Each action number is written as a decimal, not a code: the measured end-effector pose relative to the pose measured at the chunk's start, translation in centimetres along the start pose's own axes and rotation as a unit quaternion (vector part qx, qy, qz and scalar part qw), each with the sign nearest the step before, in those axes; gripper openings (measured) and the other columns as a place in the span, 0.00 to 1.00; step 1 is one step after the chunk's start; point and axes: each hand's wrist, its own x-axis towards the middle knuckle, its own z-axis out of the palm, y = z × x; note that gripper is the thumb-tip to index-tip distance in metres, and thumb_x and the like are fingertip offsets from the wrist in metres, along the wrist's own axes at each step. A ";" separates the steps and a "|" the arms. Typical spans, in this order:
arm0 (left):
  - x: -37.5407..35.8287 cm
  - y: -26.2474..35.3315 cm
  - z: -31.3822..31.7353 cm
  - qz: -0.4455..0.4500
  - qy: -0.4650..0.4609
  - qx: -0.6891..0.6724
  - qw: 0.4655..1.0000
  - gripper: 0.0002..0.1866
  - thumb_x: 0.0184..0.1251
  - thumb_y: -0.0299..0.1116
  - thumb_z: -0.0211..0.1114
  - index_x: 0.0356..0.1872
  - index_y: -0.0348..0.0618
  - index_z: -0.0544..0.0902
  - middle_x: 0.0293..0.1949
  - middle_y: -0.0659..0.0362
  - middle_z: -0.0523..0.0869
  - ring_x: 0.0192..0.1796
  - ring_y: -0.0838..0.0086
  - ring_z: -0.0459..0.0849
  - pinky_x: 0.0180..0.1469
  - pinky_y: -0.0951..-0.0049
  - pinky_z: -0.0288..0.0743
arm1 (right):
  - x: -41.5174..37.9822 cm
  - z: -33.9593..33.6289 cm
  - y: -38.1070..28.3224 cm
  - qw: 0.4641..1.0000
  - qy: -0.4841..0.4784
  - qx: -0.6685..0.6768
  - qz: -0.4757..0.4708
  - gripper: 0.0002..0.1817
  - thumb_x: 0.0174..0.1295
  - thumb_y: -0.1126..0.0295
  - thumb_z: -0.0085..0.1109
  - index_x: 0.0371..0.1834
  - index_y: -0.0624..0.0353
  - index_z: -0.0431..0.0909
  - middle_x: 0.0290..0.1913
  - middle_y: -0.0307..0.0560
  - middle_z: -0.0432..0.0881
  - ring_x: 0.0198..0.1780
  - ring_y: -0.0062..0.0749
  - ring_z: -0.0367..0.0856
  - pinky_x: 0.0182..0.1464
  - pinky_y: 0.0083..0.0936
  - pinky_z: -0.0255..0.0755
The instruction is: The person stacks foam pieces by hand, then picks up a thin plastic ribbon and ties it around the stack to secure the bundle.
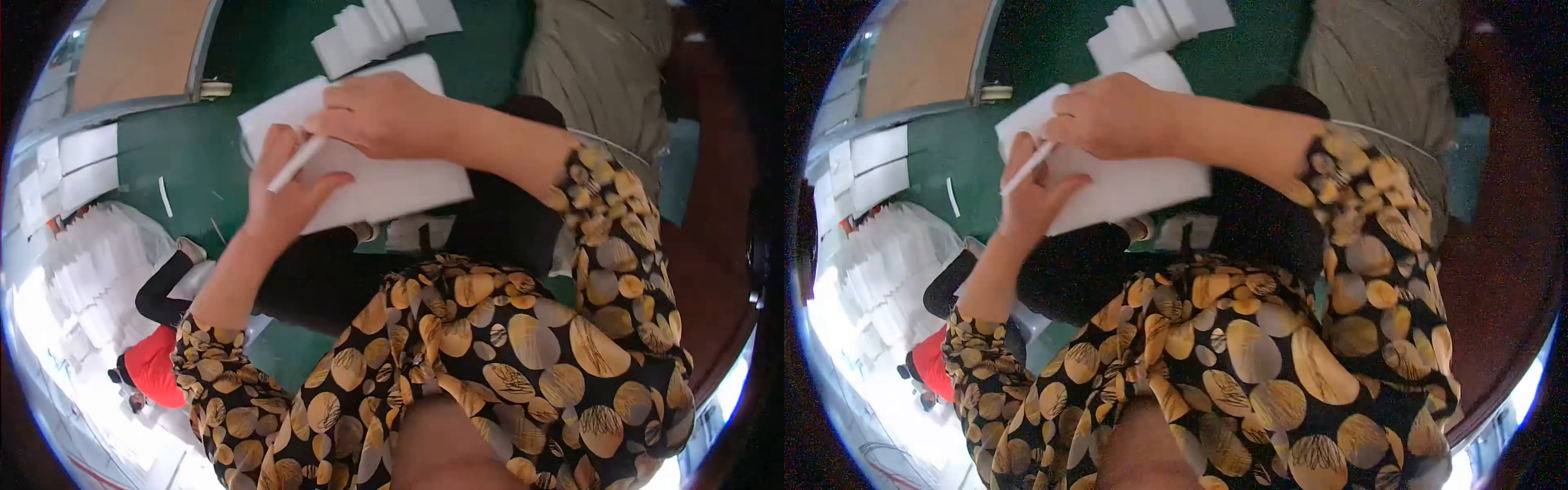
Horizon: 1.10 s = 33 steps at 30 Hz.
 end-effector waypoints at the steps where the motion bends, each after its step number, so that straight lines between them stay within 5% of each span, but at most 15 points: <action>1: -0.7 0.5 0.2 -0.010 0.002 0.001 1.000 0.25 0.39 0.37 0.77 0.36 0.39 0.74 0.33 0.52 0.73 0.36 0.60 0.75 0.36 0.65 0.71 | -0.7 -0.6 -1.1 1.000 0.004 0.018 0.018 0.09 0.53 0.73 0.56 0.38 0.53 0.77 0.30 0.41 0.75 0.31 0.36 0.78 0.28 0.28 0.73; 3: -2.0 1.4 0.8 0.055 -0.005 0.002 0.998 0.28 0.38 0.40 0.77 0.41 0.38 0.75 0.36 0.52 0.74 0.38 0.56 0.77 0.37 0.64 0.74 | -1.7 -1.9 -2.3 0.998 0.000 0.047 0.032 0.11 0.52 0.74 0.57 0.40 0.55 0.77 0.29 0.42 0.75 0.30 0.37 0.78 0.28 0.28 0.73; 5: -3.3 3.1 2.1 0.007 -0.021 -0.005 1.000 0.28 0.38 0.40 0.77 0.41 0.38 0.76 0.37 0.52 0.74 0.39 0.56 0.77 0.37 0.64 0.75 | -3.1 -3.1 -3.7 0.992 -0.020 0.058 0.109 0.15 0.48 0.78 0.59 0.42 0.57 0.76 0.28 0.44 0.75 0.29 0.39 0.77 0.27 0.29 0.73; 10: -3.3 2.4 2.4 -0.040 -0.036 0.001 0.999 0.28 0.41 0.43 0.75 0.43 0.40 0.76 0.40 0.54 0.75 0.40 0.57 0.78 0.36 0.64 0.76 | -3.2 -1.8 -3.3 0.991 0.004 0.060 0.121 0.20 0.43 0.78 0.62 0.43 0.57 0.76 0.28 0.45 0.75 0.28 0.40 0.77 0.28 0.30 0.74; 13: -3.2 3.5 2.6 -0.007 -0.017 0.033 0.999 0.26 0.43 0.43 0.75 0.43 0.42 0.78 0.40 0.53 0.76 0.40 0.56 0.79 0.38 0.63 0.75 | -3.7 -2.2 -4.0 0.990 0.023 0.041 0.130 0.19 0.47 0.75 0.61 0.45 0.54 0.76 0.28 0.44 0.76 0.29 0.39 0.78 0.28 0.30 0.74; 21: -1.2 1.5 4.0 -0.010 -0.037 0.024 0.999 0.18 0.45 0.32 0.74 0.39 0.40 0.80 0.38 0.50 0.77 0.39 0.53 0.78 0.38 0.61 0.73 | -3.5 0.2 -3.3 0.967 -0.116 0.008 0.228 0.16 0.52 0.63 0.55 0.47 0.44 0.76 0.27 0.42 0.78 0.31 0.39 0.81 0.27 0.32 0.73; 23: -1.4 0.5 3.7 0.028 -0.038 0.028 0.999 0.17 0.44 0.28 0.73 0.37 0.38 0.80 0.38 0.50 0.77 0.38 0.53 0.78 0.38 0.63 0.73 | -3.0 1.6 -3.9 0.957 -0.100 -0.001 0.272 0.14 0.52 0.63 0.55 0.44 0.45 0.76 0.27 0.43 0.78 0.30 0.41 0.81 0.28 0.36 0.73; 26: -1.9 -0.3 2.5 -0.027 -0.108 0.067 0.992 0.16 0.45 0.26 0.71 0.37 0.35 0.79 0.39 0.50 0.77 0.39 0.53 0.79 0.38 0.67 0.74 | -2.6 2.9 -5.0 0.934 -0.047 0.002 0.355 0.11 0.53 0.64 0.55 0.40 0.46 0.76 0.26 0.44 0.78 0.30 0.43 0.82 0.30 0.38 0.73; 30: -2.2 -0.6 1.7 -0.016 -0.085 0.021 0.996 0.15 0.50 0.29 0.69 0.38 0.33 0.78 0.44 0.48 0.77 0.42 0.59 0.77 0.41 0.69 0.71 | -1.3 3.5 -5.3 0.907 0.005 0.150 0.394 0.13 0.56 0.63 0.53 0.44 0.46 0.78 0.27 0.46 0.80 0.31 0.46 0.81 0.33 0.39 0.73; 33: -2.7 -1.2 1.5 0.000 -0.069 0.051 0.996 0.15 0.48 0.30 0.70 0.39 0.38 0.80 0.41 0.49 0.79 0.39 0.54 0.81 0.39 0.67 0.74 | -0.9 3.5 -5.6 0.895 0.031 0.227 0.383 0.14 0.58 0.62 0.52 0.47 0.47 0.78 0.28 0.46 0.81 0.32 0.46 0.81 0.32 0.38 0.72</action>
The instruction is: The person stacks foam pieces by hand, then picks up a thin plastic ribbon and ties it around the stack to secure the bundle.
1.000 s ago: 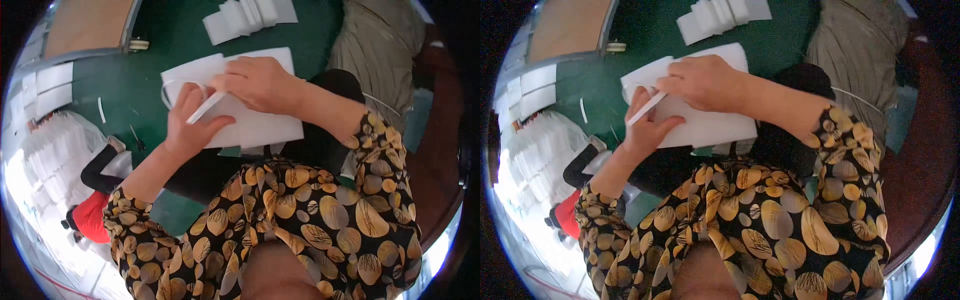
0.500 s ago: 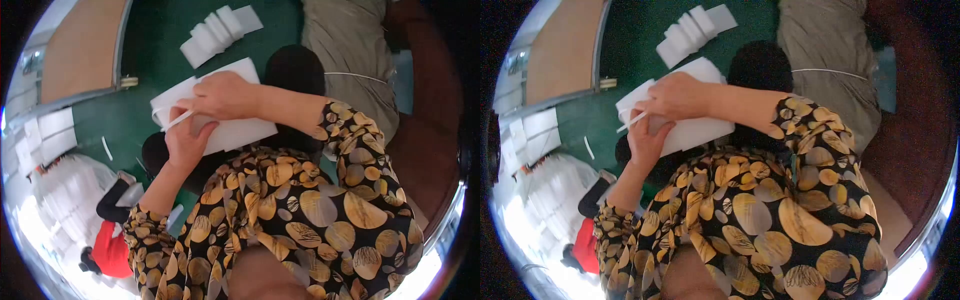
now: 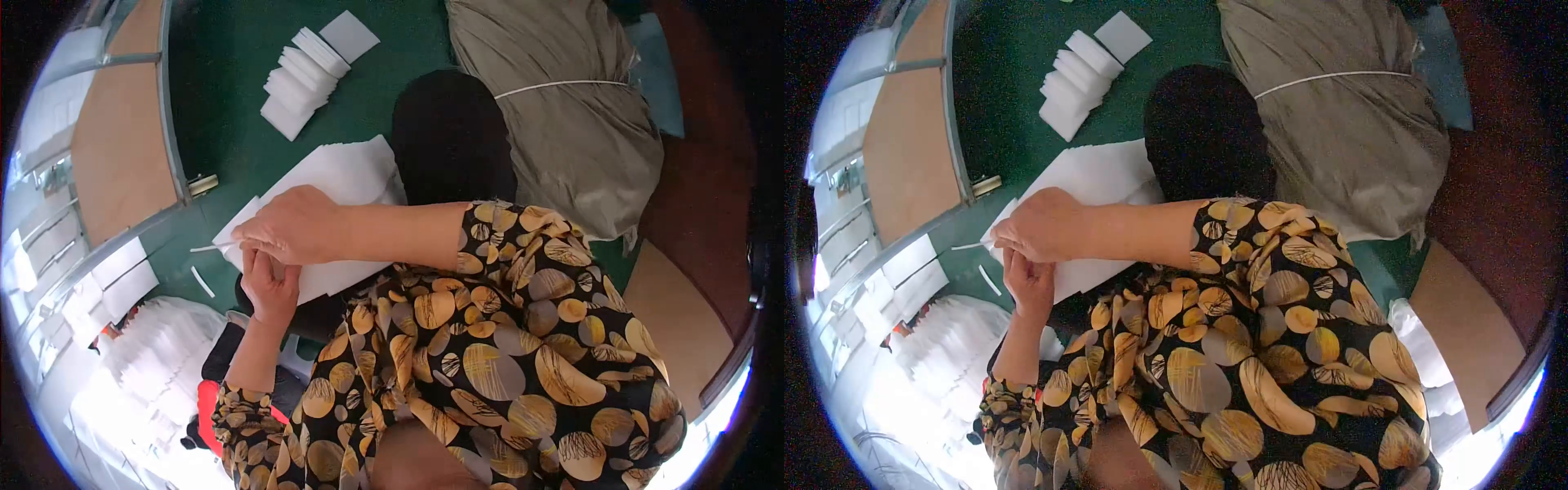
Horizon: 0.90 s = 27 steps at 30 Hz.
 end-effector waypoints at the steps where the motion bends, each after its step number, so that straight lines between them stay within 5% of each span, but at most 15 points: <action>1: -0.5 -0.8 0.0 -0.004 -0.001 0.005 1.000 0.15 0.48 0.30 0.70 0.39 0.38 0.80 0.41 0.49 0.79 0.39 0.54 0.81 0.39 0.67 0.74 | 0.0 0.2 -0.2 1.000 -0.010 0.020 -0.017 0.15 0.58 0.62 0.51 0.48 0.47 0.78 0.28 0.46 0.82 0.31 0.47 0.81 0.32 0.38 0.72; 6: -1.5 -1.4 -0.7 -0.075 -0.052 -0.028 0.995 0.10 0.53 0.31 0.69 0.32 0.38 0.79 0.32 0.54 0.81 0.37 0.60 0.79 0.41 0.67 0.71 | 0.1 0.9 0.1 0.996 -0.043 0.025 -0.075 0.14 0.58 0.62 0.52 0.47 0.46 0.80 0.34 0.46 0.81 0.36 0.44 0.80 0.35 0.36 0.72; 8: -1.5 -1.4 -0.1 -0.053 -0.006 -0.036 0.998 0.08 0.54 0.30 0.68 0.28 0.38 0.79 0.31 0.55 0.81 0.35 0.64 0.79 0.39 0.69 0.71 | 0.1 1.3 0.7 0.993 -0.041 0.020 -0.109 0.13 0.58 0.62 0.52 0.45 0.46 0.81 0.38 0.46 0.81 0.39 0.43 0.80 0.37 0.36 0.72; 10: -2.0 -1.6 0.4 -0.064 -0.015 -0.113 0.991 0.06 0.54 0.26 0.67 0.30 0.39 0.79 0.32 0.56 0.81 0.36 0.68 0.80 0.38 0.72 0.71 | 0.4 1.9 1.3 0.985 0.047 0.050 -0.160 0.12 0.59 0.61 0.52 0.42 0.47 0.82 0.52 0.49 0.75 0.55 0.45 0.72 0.51 0.39 0.66; 11: -2.2 -1.5 0.8 -0.077 -0.001 -0.106 0.991 0.06 0.54 0.26 0.67 0.30 0.39 0.79 0.32 0.56 0.81 0.36 0.68 0.80 0.38 0.72 0.71 | 0.2 2.0 1.2 0.983 0.034 0.060 -0.172 0.12 0.59 0.61 0.52 0.42 0.47 0.82 0.52 0.49 0.75 0.55 0.45 0.72 0.51 0.39 0.66; 14: -1.5 -0.7 2.1 -0.031 0.007 -0.196 0.980 0.07 0.53 0.22 0.65 0.33 0.39 0.79 0.34 0.58 0.82 0.38 0.71 0.80 0.38 0.75 0.72 | 0.2 0.8 1.2 0.983 -0.020 -0.016 -0.181 0.13 0.60 0.59 0.52 0.42 0.46 0.84 0.64 0.50 0.66 0.66 0.48 0.59 0.62 0.43 0.53; 16: 0.0 0.4 2.0 -0.080 0.028 -0.218 0.972 0.06 0.51 0.24 0.66 0.32 0.42 0.81 0.32 0.53 0.82 0.37 0.58 0.81 0.39 0.68 0.73 | 1.1 -0.6 1.2 0.982 -0.102 -0.029 -0.156 0.15 0.62 0.56 0.51 0.46 0.44 0.83 0.69 0.48 0.59 0.71 0.48 0.49 0.66 0.45 0.42; 21: 0.6 0.5 3.6 -0.062 0.084 -0.296 0.949 0.05 0.55 0.20 0.61 0.32 0.39 0.81 0.34 0.54 0.82 0.39 0.61 0.81 0.40 0.69 0.73 | 0.8 -0.8 1.8 0.979 -0.120 -0.029 -0.163 0.16 0.63 0.54 0.50 0.48 0.40 0.83 0.70 0.48 0.58 0.71 0.49 0.49 0.66 0.47 0.40; 27: 1.5 0.2 5.0 -0.084 0.125 -0.328 0.933 0.06 0.58 0.21 0.60 0.36 0.39 0.82 0.34 0.55 0.84 0.39 0.68 0.82 0.42 0.73 0.73 | 0.0 -4.2 1.2 0.985 -0.035 -0.085 -0.148 0.16 0.55 0.59 0.60 0.46 0.50 0.81 0.60 0.49 0.69 0.61 0.48 0.65 0.59 0.38 0.59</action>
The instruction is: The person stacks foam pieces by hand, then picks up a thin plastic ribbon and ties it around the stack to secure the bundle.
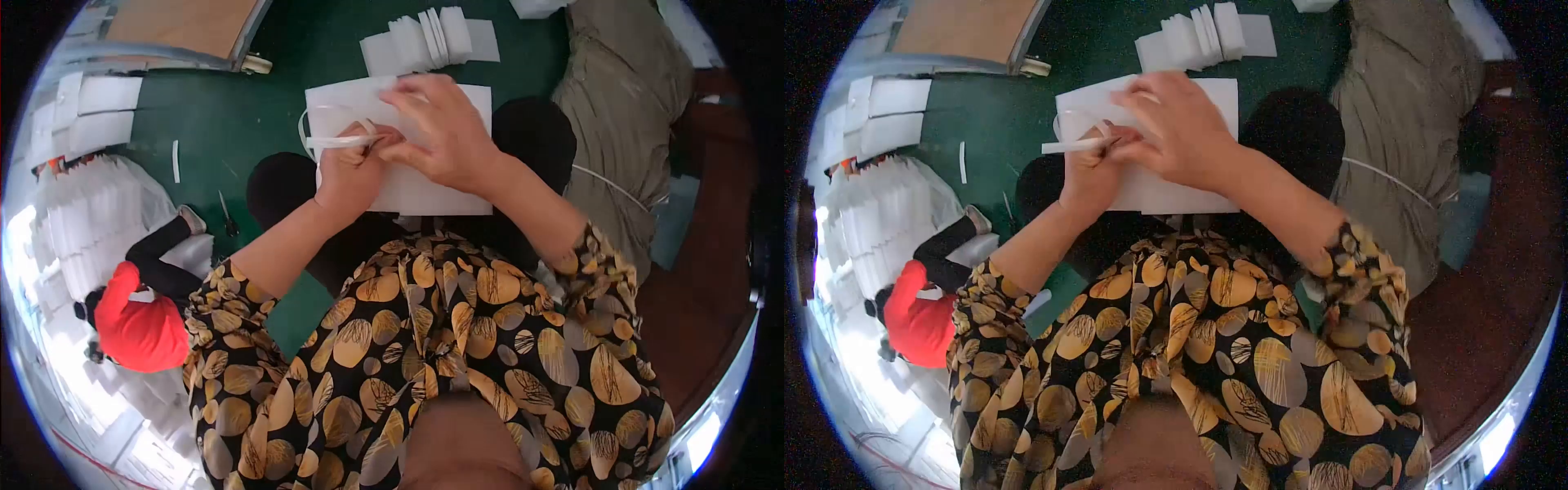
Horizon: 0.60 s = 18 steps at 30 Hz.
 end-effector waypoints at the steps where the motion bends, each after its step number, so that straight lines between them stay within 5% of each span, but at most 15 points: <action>1: 0.1 0.0 0.2 -0.079 -0.002 -0.043 0.996 0.06 0.58 0.24 0.62 0.36 0.39 0.82 0.34 0.57 0.84 0.38 0.71 0.82 0.41 0.74 0.74 | -0.9 -0.7 -0.4 0.993 -0.068 -0.081 0.051 0.14 0.54 0.62 0.61 0.43 0.53 0.81 0.53 0.48 0.72 0.55 0.46 0.68 0.52 0.35 0.64; 2: -0.2 0.0 0.2 -0.159 -0.010 -0.087 0.983 0.06 0.58 0.26 0.63 0.37 0.40 0.82 0.34 0.58 0.84 0.37 0.73 0.82 0.41 0.74 0.74 | -1.7 -1.0 -0.6 0.972 -0.133 -0.160 0.105 0.13 0.52 0.65 0.62 0.40 0.55 0.80 0.47 0.46 0.76 0.49 0.44 0.72 0.46 0.31 0.69; 6: 0.2 0.4 0.2 -0.125 -0.019 -0.004 0.992 0.11 0.56 0.29 0.68 0.40 0.39 0.81 0.33 0.60 0.82 0.33 0.77 0.78 0.37 0.77 0.72 | -2.4 -0.7 0.7 0.976 -0.110 -0.174 0.076 0.08 0.53 0.69 0.60 0.35 0.57 0.79 0.35 0.45 0.77 0.40 0.43 0.75 0.37 0.28 0.70; 8: 0.8 1.7 -0.3 -0.068 -0.081 0.187 0.977 0.11 0.55 0.36 0.68 0.36 0.43 0.82 0.30 0.59 0.80 0.31 0.69 0.81 0.35 0.72 0.74 | -2.3 -0.8 1.6 0.990 -0.038 -0.047 0.129 0.07 0.56 0.68 0.59 0.33 0.60 0.79 0.29 0.46 0.78 0.34 0.39 0.77 0.36 0.30 0.71; 14: 0.9 1.8 0.4 0.034 -0.125 0.271 0.954 0.13 0.54 0.42 0.68 0.38 0.50 0.84 0.31 0.57 0.80 0.36 0.63 0.82 0.36 0.68 0.75 | -1.2 -2.8 1.4 0.918 -0.086 0.234 0.307 0.06 0.62 0.72 0.55 0.33 0.64 0.76 0.24 0.40 0.77 0.26 0.21 0.70 0.31 0.19 0.67; 18: 1.2 2.0 0.5 0.058 -0.141 0.297 0.943 0.11 0.52 0.41 0.68 0.31 0.46 0.83 0.34 0.59 0.81 0.36 0.63 0.82 0.35 0.66 0.75 | -0.3 -2.6 0.7 0.917 -0.114 0.257 0.284 0.06 0.63 0.72 0.54 0.33 0.64 0.75 0.23 0.35 0.75 0.26 0.17 0.69 0.31 0.17 0.66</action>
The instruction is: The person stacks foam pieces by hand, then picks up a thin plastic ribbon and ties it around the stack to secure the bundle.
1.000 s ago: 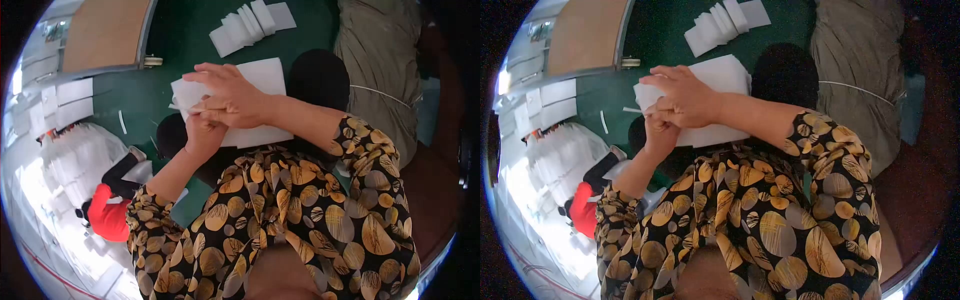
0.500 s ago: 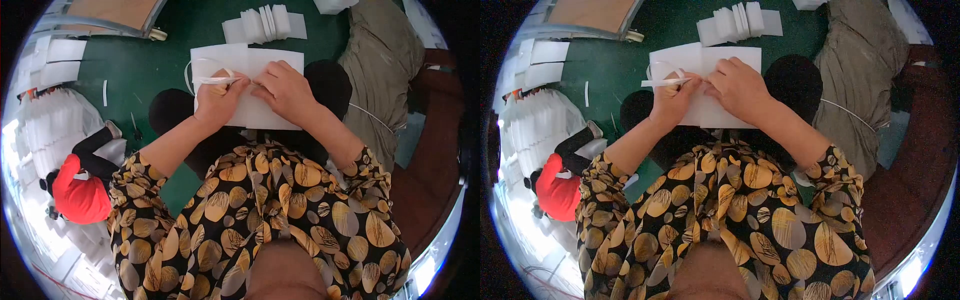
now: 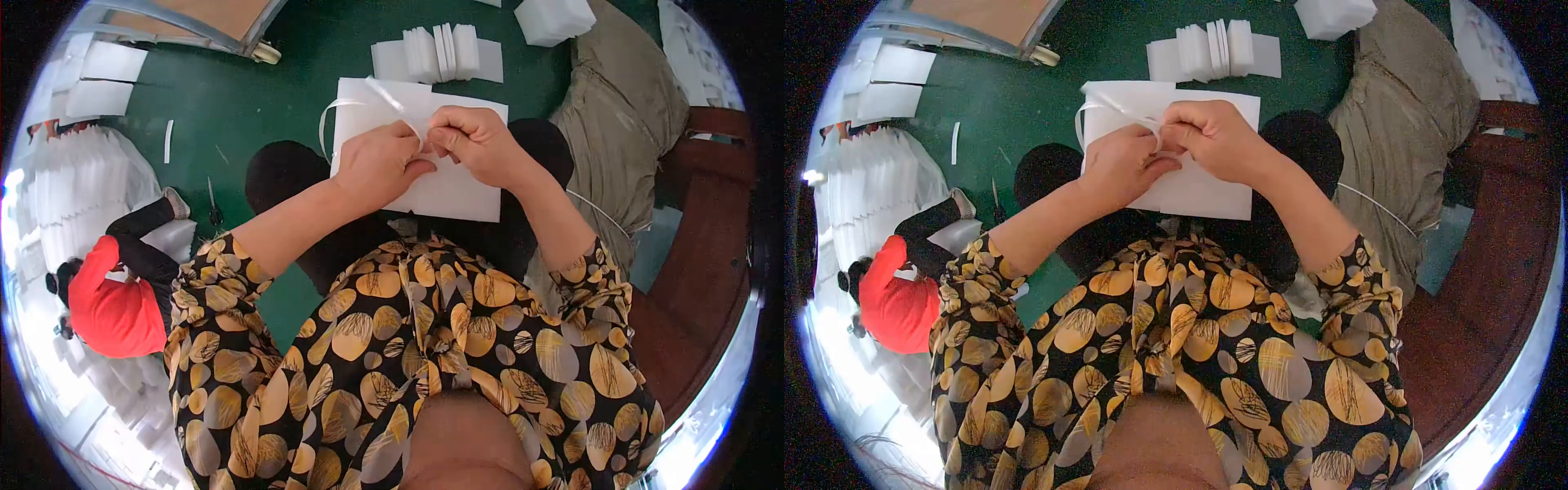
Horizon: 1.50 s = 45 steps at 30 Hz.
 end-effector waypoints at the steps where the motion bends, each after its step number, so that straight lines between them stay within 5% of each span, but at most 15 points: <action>1: 0.0 -0.1 0.1 -0.008 -0.024 -0.010 1.000 0.11 0.52 0.41 0.68 0.31 0.45 0.83 0.33 0.59 0.81 0.36 0.63 0.82 0.36 0.66 0.75 | 0.3 0.2 -0.2 1.000 -0.032 0.000 -0.001 0.06 0.64 0.72 0.54 0.33 0.64 0.76 0.23 0.35 0.75 0.26 0.16 0.69 0.30 0.16 0.66; 3: 0.1 0.0 0.0 -0.016 -0.047 -0.020 0.999 0.11 0.52 0.41 0.68 0.30 0.44 0.83 0.33 0.59 0.81 0.36 0.62 0.82 0.36 0.65 0.75 | 1.1 0.7 0.2 0.998 -0.063 -0.002 -0.002 0.06 0.64 0.72 0.53 0.33 0.63 0.76 0.24 0.35 0.75 0.25 0.16 0.69 0.29 0.15 0.66; 5: -0.1 0.1 -0.1 -0.013 -0.019 -0.029 0.999 0.09 0.55 0.38 0.66 0.34 0.46 0.83 0.34 0.53 0.83 0.35 0.62 0.82 0.36 0.67 0.74 | 1.7 1.5 2.1 0.968 0.034 0.228 0.096 0.07 0.64 0.71 0.53 0.33 0.62 0.77 0.23 0.34 0.75 0.25 0.14 0.70 0.28 0.14 0.66; 9: -0.4 -1.0 1.0 0.002 0.052 -0.091 0.995 0.08 0.63 0.37 0.61 0.33 0.43 0.80 0.31 0.57 0.83 0.31 0.68 0.81 0.34 0.69 0.73 | 1.9 2.6 2.1 0.963 0.073 0.252 0.059 0.06 0.66 0.71 0.51 0.36 0.59 0.78 0.23 0.32 0.73 0.23 0.12 0.69 0.26 0.12 0.64; 11: -0.4 -0.3 0.4 -0.097 0.108 -0.429 0.891 0.14 0.70 0.39 0.55 0.30 0.39 0.77 0.23 0.63 0.76 0.27 0.76 0.75 0.31 0.73 0.68 | 1.7 3.3 2.2 0.992 0.091 0.086 0.020 0.06 0.63 0.71 0.54 0.32 0.61 0.77 0.23 0.37 0.76 0.24 0.20 0.74 0.27 0.17 0.68; 12: -0.4 -0.4 0.2 -0.098 0.106 -0.430 0.891 0.14 0.70 0.39 0.55 0.30 0.39 0.77 0.23 0.63 0.76 0.27 0.76 0.75 0.31 0.73 0.68 | 1.7 3.4 2.6 0.992 0.092 0.088 0.021 0.06 0.63 0.71 0.54 0.32 0.61 0.77 0.23 0.37 0.76 0.24 0.20 0.74 0.27 0.17 0.68; 14: -0.1 -0.8 -0.4 -0.132 0.076 -0.497 0.854 0.16 0.75 0.38 0.46 0.30 0.39 0.75 0.23 0.67 0.70 0.26 0.84 0.65 0.29 0.80 0.62 | 1.8 3.4 3.3 0.980 0.130 -0.093 -0.121 0.04 0.60 0.72 0.56 0.34 0.60 0.78 0.27 0.44 0.78 0.27 0.32 0.77 0.30 0.23 0.70; 18: 0.5 -1.1 -1.9 -0.158 0.039 -0.554 0.817 0.17 0.76 0.40 0.43 0.32 0.44 0.75 0.22 0.68 0.68 0.24 0.86 0.62 0.27 0.84 0.57 | 1.1 3.1 2.6 0.960 0.131 -0.171 -0.178 0.04 0.57 0.73 0.58 0.35 0.59 0.79 0.35 0.47 0.78 0.33 0.42 0.78 0.35 0.27 0.73; 21: 0.7 -1.9 -2.8 -0.152 0.044 -0.545 0.823 0.17 0.76 0.41 0.43 0.31 0.43 0.75 0.23 0.68 0.69 0.24 0.86 0.63 0.27 0.84 0.58 | 0.4 3.1 2.8 0.956 0.119 -0.211 -0.163 0.04 0.56 0.73 0.59 0.34 0.58 0.79 0.39 0.46 0.78 0.37 0.41 0.79 0.39 0.28 0.73; 23: 1.4 -3.2 -3.5 -0.075 0.117 -0.380 0.914 0.17 0.76 0.41 0.44 0.32 0.42 0.76 0.23 0.67 0.70 0.26 0.85 0.66 0.28 0.82 0.61 | 0.6 2.9 2.8 0.942 0.105 -0.271 -0.167 0.03 0.56 0.75 0.59 0.33 0.58 0.79 0.43 0.44 0.77 0.39 0.40 0.80 0.40 0.28 0.74; 24: 2.1 -4.0 -3.6 -0.045 0.164 -0.268 0.948 0.12 0.71 0.37 0.51 0.33 0.41 0.78 0.24 0.59 0.76 0.31 0.73 0.77 0.33 0.71 0.71 | 0.7 2.9 2.6 0.942 0.091 -0.267 -0.179 0.03 0.56 0.75 0.59 0.33 0.58 0.79 0.43 0.44 0.77 0.39 0.40 0.80 0.40 0.28 0.74; 25: 2.5 -4.8 -3.8 -0.055 0.180 -0.260 0.947 0.12 0.71 0.37 0.51 0.33 0.41 0.78 0.24 0.59 0.76 0.31 0.73 0.77 0.33 0.71 0.71 | 0.6 3.0 2.4 0.943 0.093 -0.270 -0.174 0.03 0.56 0.76 0.59 0.33 0.59 0.79 0.43 0.45 0.78 0.39 0.41 0.80 0.40 0.28 0.74; 27: 3.2 -6.0 -4.2 0.024 0.145 0.065 0.987 0.09 0.67 0.35 0.53 0.35 0.43 0.79 0.30 0.55 0.80 0.39 0.64 0.83 0.39 0.64 0.76 | 0.6 2.7 2.2 0.941 0.079 -0.275 -0.179 0.04 0.56 0.76 0.58 0.34 0.59 0.79 0.42 0.46 0.78 0.39 0.41 0.80 0.41 0.28 0.74; 30: 3.2 -6.9 -2.6 0.046 0.052 0.118 0.991 0.08 0.60 0.33 0.57 0.38 0.46 0.80 0.39 0.55 0.80 0.41 0.60 0.82 0.41 0.64 0.77 | 0.6 2.4 2.6 0.932 0.082 -0.284 -0.210 0.04 0.56 0.77 0.57 0.34 0.61 0.78 0.42 0.49 0.78 0.40 0.42 0.79 0.43 0.28 0.74; 45: 1.6 -6.1 -1.9 0.013 0.062 0.036 0.997 0.11 0.59 0.36 0.58 0.40 0.43 0.76 0.41 0.50 0.76 0.38 0.55 0.83 0.36 0.58 0.78 | 1.0 2.9 0.7 0.909 0.072 -0.367 -0.183 0.03 0.59 0.77 0.55 0.35 0.64 0.77 0.42 0.50 0.78 0.43 0.38 0.78 0.47 0.25 0.71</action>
